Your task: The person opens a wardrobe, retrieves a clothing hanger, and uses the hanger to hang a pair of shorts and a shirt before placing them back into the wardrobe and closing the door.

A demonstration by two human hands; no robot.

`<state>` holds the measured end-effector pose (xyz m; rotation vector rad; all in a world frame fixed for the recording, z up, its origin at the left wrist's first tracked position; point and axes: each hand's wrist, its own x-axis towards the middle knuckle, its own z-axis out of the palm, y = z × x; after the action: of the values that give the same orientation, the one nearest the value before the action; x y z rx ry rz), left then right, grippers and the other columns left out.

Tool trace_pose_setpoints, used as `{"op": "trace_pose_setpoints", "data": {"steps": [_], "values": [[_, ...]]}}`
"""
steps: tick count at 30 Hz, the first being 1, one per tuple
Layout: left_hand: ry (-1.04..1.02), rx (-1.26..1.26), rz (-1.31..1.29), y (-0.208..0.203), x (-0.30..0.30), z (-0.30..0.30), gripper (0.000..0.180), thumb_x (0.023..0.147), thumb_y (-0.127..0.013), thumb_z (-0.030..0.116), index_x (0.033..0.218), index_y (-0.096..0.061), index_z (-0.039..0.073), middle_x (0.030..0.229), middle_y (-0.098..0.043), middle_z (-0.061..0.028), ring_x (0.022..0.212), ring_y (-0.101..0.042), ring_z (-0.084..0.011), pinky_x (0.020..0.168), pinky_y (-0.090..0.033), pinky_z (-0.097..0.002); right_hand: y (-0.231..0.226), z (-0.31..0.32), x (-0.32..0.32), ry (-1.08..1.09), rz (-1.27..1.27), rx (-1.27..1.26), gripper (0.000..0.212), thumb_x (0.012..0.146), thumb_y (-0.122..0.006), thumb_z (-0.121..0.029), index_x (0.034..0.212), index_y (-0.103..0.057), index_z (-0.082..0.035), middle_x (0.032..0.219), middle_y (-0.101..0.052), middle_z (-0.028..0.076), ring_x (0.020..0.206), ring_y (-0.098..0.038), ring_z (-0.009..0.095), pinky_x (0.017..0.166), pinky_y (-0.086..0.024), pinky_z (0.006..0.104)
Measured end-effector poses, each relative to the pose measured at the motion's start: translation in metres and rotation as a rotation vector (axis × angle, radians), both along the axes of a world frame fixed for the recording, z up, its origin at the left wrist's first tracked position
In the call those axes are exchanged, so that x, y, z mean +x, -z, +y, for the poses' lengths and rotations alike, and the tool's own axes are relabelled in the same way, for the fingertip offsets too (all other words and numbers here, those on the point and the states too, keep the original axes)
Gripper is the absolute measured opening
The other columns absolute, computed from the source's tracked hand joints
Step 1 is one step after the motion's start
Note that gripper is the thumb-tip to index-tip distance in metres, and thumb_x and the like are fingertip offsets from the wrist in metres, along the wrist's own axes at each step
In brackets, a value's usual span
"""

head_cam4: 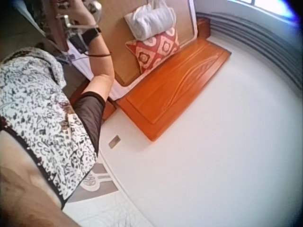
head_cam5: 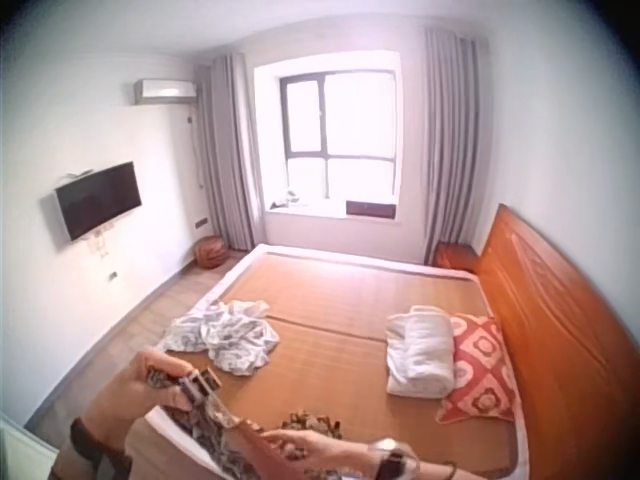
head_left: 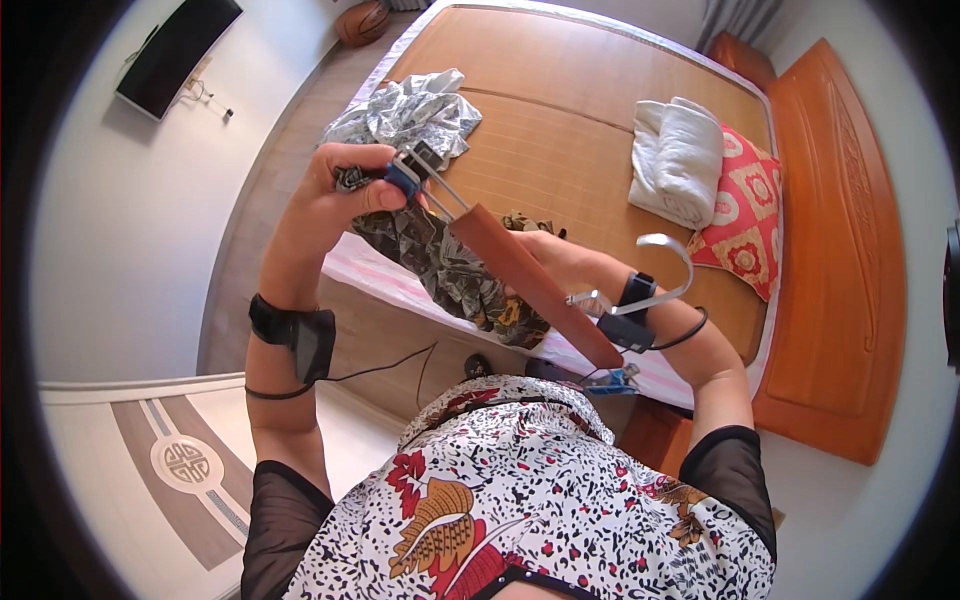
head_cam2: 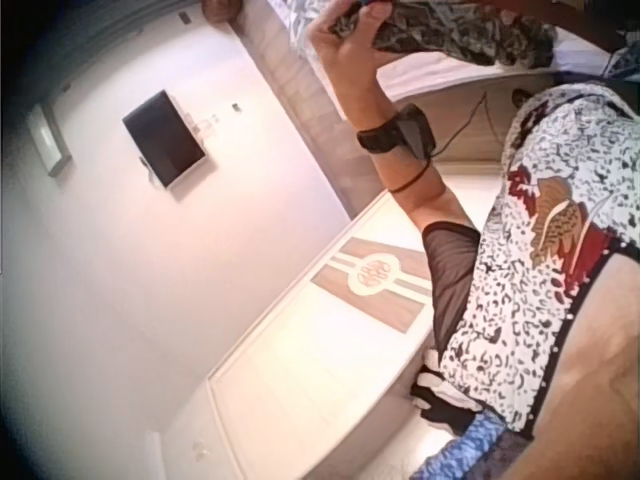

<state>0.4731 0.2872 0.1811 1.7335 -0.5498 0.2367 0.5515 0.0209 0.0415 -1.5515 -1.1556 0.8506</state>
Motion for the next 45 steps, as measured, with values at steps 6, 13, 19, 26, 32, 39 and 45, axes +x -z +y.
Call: {"op": "trace_pose_setpoints", "data": {"steps": [6,13,19,26,32,39,45], "values": [[-0.060,-0.173,0.349,0.003,-0.001,0.038,0.033,0.082,-0.073,0.021,0.104,-0.061,0.000,0.090,-0.066,-0.0131,0.081,-0.065,-0.0207,0.075,-0.052,-0.0314,0.004,-0.002,-0.003,0.077,-0.114,-0.032,0.046,0.070,-0.071,-0.009,0.116,-0.063,-0.008,0.104,-0.066,0.012,0.093,-0.063,0.023,0.079,-0.049,0.0383],[-0.197,-0.423,0.406,0.040,-0.016,0.070,0.027,0.085,-0.071,0.020,0.100,-0.067,-0.002,0.088,-0.067,-0.0071,0.079,-0.063,-0.0132,0.075,-0.050,-0.0257,0.019,-0.037,0.030,0.225,-0.632,-0.063,0.033,0.066,-0.069,-0.007,0.099,-0.069,-0.009,0.097,-0.067,0.010,0.081,-0.059,0.031,0.072,-0.048,0.0377],[-0.321,-0.557,0.406,0.070,-0.019,0.082,0.030,0.086,-0.071,0.022,0.101,-0.066,-0.003,0.090,-0.067,-0.0068,0.079,-0.063,-0.0121,0.074,-0.050,-0.0253,0.013,-0.042,0.005,0.597,0.020,0.062,0.020,0.081,-0.069,-0.004,0.100,-0.063,0.000,0.089,-0.062,0.003,0.081,-0.055,0.009,0.071,-0.046,0.0254],[-0.387,-0.749,0.483,0.117,-0.025,0.081,0.031,0.087,-0.069,0.026,0.100,-0.066,-0.002,0.087,-0.069,-0.0061,0.077,-0.065,-0.0146,0.072,-0.052,-0.0271,-0.048,-0.047,-0.010,0.817,0.202,0.330,0.020,0.085,-0.068,-0.001,0.102,-0.058,-0.003,0.083,-0.065,-0.002,0.072,-0.057,0.000,0.059,-0.044,0.0151],[-0.369,-0.896,0.531,0.145,-0.029,0.080,0.030,0.087,-0.068,0.024,0.103,-0.066,-0.001,0.090,-0.069,-0.0073,0.080,-0.066,-0.0163,0.076,-0.053,-0.0291,-0.077,-0.041,-0.024,0.712,0.219,0.317,0.025,0.084,-0.070,-0.003,0.107,-0.061,0.001,0.080,-0.064,-0.001,0.069,-0.057,0.002,0.060,-0.044,0.0162],[-0.210,-0.888,0.525,0.157,-0.029,0.070,0.032,0.087,-0.069,0.023,0.106,-0.064,-0.002,0.094,-0.067,-0.0055,0.083,-0.063,-0.0127,0.078,-0.051,-0.0267,-0.081,-0.042,-0.022,0.866,0.462,0.373,0.029,0.086,-0.069,-0.010,0.110,-0.062,0.004,0.085,-0.067,0.003,0.071,-0.061,0.007,0.064,-0.047,0.0188],[-0.155,-0.892,0.568,0.170,-0.042,0.070,0.034,0.084,-0.072,0.021,0.107,-0.063,-0.003,0.095,-0.067,-0.0053,0.086,-0.063,-0.0133,0.081,-0.051,-0.0275,-0.086,-0.041,-0.016,0.871,0.379,0.326,0.023,0.089,-0.066,-0.012,0.105,-0.065,0.004,0.087,-0.066,0.003,0.074,-0.060,0.007,0.067,-0.047,0.0193]]}}
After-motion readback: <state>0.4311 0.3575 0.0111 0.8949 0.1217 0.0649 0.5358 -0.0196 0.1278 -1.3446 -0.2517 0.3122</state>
